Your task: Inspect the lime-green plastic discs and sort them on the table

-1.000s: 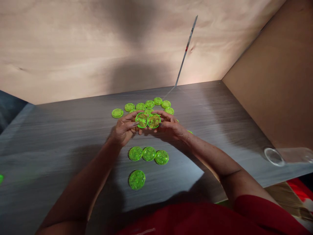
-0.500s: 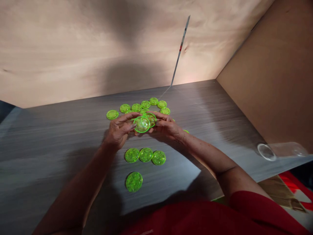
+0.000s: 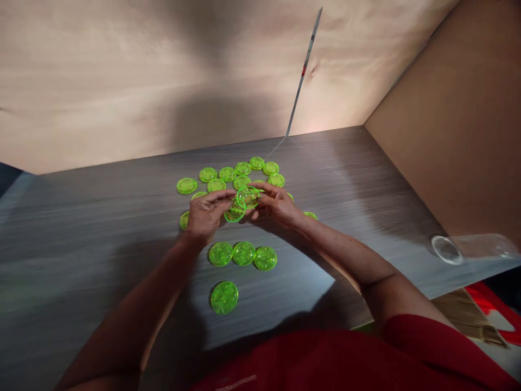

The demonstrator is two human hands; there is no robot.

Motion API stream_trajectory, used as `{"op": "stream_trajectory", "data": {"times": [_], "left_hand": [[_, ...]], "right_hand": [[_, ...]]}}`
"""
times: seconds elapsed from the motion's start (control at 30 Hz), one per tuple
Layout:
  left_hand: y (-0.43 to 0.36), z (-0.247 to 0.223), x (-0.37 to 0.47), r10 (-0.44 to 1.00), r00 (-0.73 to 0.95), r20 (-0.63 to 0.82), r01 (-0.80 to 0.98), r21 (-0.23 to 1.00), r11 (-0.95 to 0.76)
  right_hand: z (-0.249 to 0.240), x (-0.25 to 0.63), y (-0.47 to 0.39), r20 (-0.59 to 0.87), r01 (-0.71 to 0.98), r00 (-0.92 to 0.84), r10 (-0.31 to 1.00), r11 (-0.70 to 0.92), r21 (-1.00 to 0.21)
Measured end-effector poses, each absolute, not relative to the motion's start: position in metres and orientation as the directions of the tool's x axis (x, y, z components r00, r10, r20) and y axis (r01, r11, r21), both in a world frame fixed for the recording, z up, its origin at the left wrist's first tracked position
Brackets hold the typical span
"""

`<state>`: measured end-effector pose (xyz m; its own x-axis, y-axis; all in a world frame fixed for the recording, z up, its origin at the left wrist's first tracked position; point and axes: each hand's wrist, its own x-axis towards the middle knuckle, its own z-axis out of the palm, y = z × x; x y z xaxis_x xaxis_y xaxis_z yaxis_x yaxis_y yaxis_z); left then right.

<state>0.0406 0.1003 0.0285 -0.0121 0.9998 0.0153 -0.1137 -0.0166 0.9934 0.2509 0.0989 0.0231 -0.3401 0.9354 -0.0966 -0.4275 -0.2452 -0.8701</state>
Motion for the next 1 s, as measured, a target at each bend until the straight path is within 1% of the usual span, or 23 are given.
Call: {"op": "stream_trajectory", "data": {"times": [0.13,0.33,0.53,0.7,0.77,0.9,1.0], "left_hand": [[0.1,0.031,0.04,0.999,0.0,0.038,-0.099,0.994,-0.038],[0.097,0.033,0.039,0.998,0.036,-0.051,-0.076,0.996,0.054],[0.096,0.038,0.04,0.999,0.021,-0.045,-0.081,0.996,0.047],[0.098,0.037,0.04,1.0,-0.001,0.018,-0.045,0.999,-0.018],[0.098,0.036,0.039,0.999,-0.009,0.045,-0.026,0.999,-0.045],[0.099,0.036,0.037,0.993,-0.037,0.113,0.042,0.993,-0.111],[0.1,0.035,0.037,0.986,-0.052,0.158,0.091,0.984,-0.153]], "right_hand": [[0.018,0.25,0.102,-0.092,-0.417,-0.334,0.938,-0.234,-0.878],[0.018,0.251,0.101,-0.101,-0.354,-0.305,0.947,-0.211,-0.911],[0.017,0.251,0.099,-0.052,-0.266,-0.294,0.954,-0.134,-0.955],[0.019,0.246,0.093,0.05,-0.177,-0.145,0.988,0.024,-0.984],[0.019,0.245,0.093,0.077,-0.147,-0.107,0.991,0.06,-0.987],[0.016,0.243,0.094,0.061,-0.126,-0.092,0.994,0.05,-0.991],[0.014,0.242,0.094,0.03,-0.183,-0.095,0.995,0.012,-0.983]]}}
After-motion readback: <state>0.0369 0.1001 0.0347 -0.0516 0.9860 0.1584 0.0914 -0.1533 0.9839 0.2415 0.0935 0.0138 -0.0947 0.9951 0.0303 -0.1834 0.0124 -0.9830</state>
